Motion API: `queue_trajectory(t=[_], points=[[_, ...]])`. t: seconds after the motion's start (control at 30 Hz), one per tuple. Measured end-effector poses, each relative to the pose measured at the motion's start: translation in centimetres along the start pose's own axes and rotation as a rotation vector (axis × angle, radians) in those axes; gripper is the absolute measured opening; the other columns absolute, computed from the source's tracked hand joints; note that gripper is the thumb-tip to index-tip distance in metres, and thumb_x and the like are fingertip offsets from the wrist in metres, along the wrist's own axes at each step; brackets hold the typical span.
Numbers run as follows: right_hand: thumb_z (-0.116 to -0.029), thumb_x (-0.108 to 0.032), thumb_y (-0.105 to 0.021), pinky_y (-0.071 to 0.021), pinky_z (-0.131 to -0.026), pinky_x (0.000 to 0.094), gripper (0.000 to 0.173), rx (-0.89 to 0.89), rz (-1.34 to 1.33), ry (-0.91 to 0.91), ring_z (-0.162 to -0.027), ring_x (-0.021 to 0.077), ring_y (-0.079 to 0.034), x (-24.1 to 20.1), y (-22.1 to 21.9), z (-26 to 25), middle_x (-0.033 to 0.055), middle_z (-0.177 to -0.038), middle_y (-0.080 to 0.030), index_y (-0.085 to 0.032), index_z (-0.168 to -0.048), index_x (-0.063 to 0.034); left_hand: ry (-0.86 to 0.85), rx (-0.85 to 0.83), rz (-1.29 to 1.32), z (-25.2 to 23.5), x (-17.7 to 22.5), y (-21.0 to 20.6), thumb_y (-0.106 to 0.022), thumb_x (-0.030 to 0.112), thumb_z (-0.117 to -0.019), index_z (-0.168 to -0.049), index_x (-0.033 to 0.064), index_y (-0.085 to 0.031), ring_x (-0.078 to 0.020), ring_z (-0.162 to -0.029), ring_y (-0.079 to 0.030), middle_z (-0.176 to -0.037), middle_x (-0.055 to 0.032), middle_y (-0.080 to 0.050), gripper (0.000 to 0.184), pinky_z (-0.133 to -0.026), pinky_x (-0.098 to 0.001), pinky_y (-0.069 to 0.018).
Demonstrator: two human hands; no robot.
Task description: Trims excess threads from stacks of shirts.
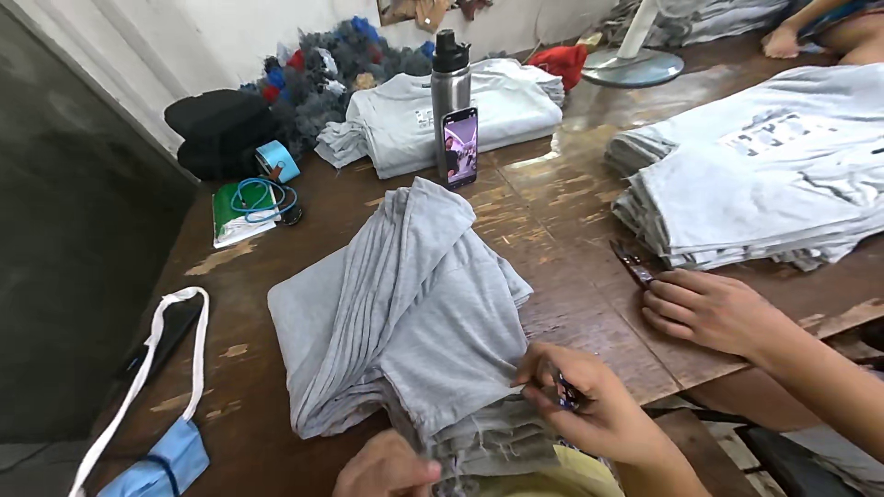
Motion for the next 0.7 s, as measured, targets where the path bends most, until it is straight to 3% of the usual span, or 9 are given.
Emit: queue_trajectory(t=[0.1,0.2,0.3,0.37,0.47,0.57,0.63,0.7], points=[[-0.0953,-0.012,-0.060,-0.0499,-0.074,0.0195,0.012,-0.053,-0.044,0.037,-0.081,0.0092,-0.058,-1.4,-1.0,-0.8,0.0087,-0.089,-0.060,-0.053,-0.089,-0.0053,0.017,0.075,-0.399,-1.2,-0.5,-2.4,-0.070,0.050,-0.0933,-0.116,0.0211,-0.070,-0.0085,-0.106,-0.059,-0.104,0.0021,-0.064,0.036,-0.094,-0.0247,-0.0491],[-0.0948,-0.010,-0.061,-0.0504,-0.073,0.0208,0.011,-0.073,-0.050,0.083,-0.080,0.0109,-0.059,-2.0,-1.3,-1.4,0.0095,-0.088,-0.060,-0.053,-0.088,-0.0045,0.051,0.170,-0.562,-1.7,-1.7,-3.6,-0.070,0.029,-0.0947,-0.106,0.0175,-0.077,-0.0106,-0.100,-0.060,-0.097,-0.0025,-0.065,0.017,-0.090,-0.0222,-0.0495],[-0.0949,-0.012,-0.062,-0.0504,-0.072,0.0155,0.010,0.038,-0.013,0.058,-0.081,0.0035,-0.059,-1.7,1.2,-1.9,0.0050,-0.091,-0.061,-0.053,-0.093,-0.0072,0.095,0.281,-0.566,-1.5,-1.7,-2.5,-0.064,0.015,-0.0960,-0.099,0.0093,-0.076,-0.0026,-0.088,-0.059,-0.091,-0.0054,-0.061,0.014,-0.081,-0.0109,-0.0487],[-0.0943,-0.010,-0.063,-0.0479,-0.069,0.0141,0.011,0.108,0.026,0.051,-0.078,0.0018,-0.057,-1.4,2.3,-2.7,0.0045,-0.088,-0.060,-0.053,-0.090,-0.0063,0.128,0.289,-0.566,-1.3,-1.8,-2.0,-0.064,0.012,-0.0947,-0.098,0.0055,-0.077,0.0009,-0.085,-0.059,-0.091,-0.0063,-0.062,0.015,-0.078,-0.0072,-0.0481],[-0.0930,-0.007,-0.062,-0.0459,-0.067,0.0149,0.012,0.192,0.074,0.035,-0.075,0.0029,-0.055,-0.9,1.6,-3.7,0.0069,-0.085,-0.061,-0.054,-0.085,-0.0032,0.157,0.252,-0.543,-1.4,-2.1,-2.3,-0.066,0.019,-0.0958,-0.101,0.0043,-0.076,0.0017,-0.091,-0.062,-0.097,-0.0072,-0.065,0.018,-0.081,-0.0078,-0.0502],[-0.0919,-0.010,-0.065,-0.0492,-0.070,0.0139,0.012,0.255,0.112,-0.038,-0.082,0.0030,-0.058,0.0,-0.7,-4.1,0.0116,-0.101,-0.063,-0.060,-0.090,0.0010,0.186,0.259,-0.583,-1.6,-2.6,-2.6,-0.069,0.017,-0.0925,-0.104,0.0004,-0.075,-0.0022,-0.086,-0.067,-0.098,-0.0108,-0.070,0.021,-0.077,-0.0127,-0.0547],[-0.0916,-0.018,-0.069,-0.0486,-0.073,0.0137,0.021,0.200,0.100,-0.102,-0.088,0.0040,-0.056,0.8,-2.9,-3.8,0.0134,-0.109,-0.058,-0.061,-0.093,0.0014,0.179,0.302,-0.508,-1.5,-2.9,-2.4,-0.066,0.012,-0.0941,-0.101,0.0000,-0.074,-0.0015,-0.088,-0.068,-0.099,-0.0087,-0.072,0.016,-0.080,-0.0139,-0.0557],[-0.0908,-0.022,-0.072,-0.0455,-0.073,0.0122,0.026,0.139,0.054,-0.118,-0.089,0.0040,-0.054,1.1,-4.6,-3.2,0.0131,-0.107,-0.054,-0.059,-0.091,0.0008,0.200,0.392,-0.206,-1.1,-3.0,-1.8,-0.062,0.014,-0.1006,-0.108,0.0065,-0.066,0.0021,-0.095,-0.066,-0.106,0.0026,-0.070,0.011,-0.084,-0.0153,-0.0567]])
Point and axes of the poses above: each hand's wrist, its own z-axis away from the middle knuckle, its own y-axis out of the back of the hand, x = y × z, the point moved 6 cm from there along -z, towards the middle knuckle
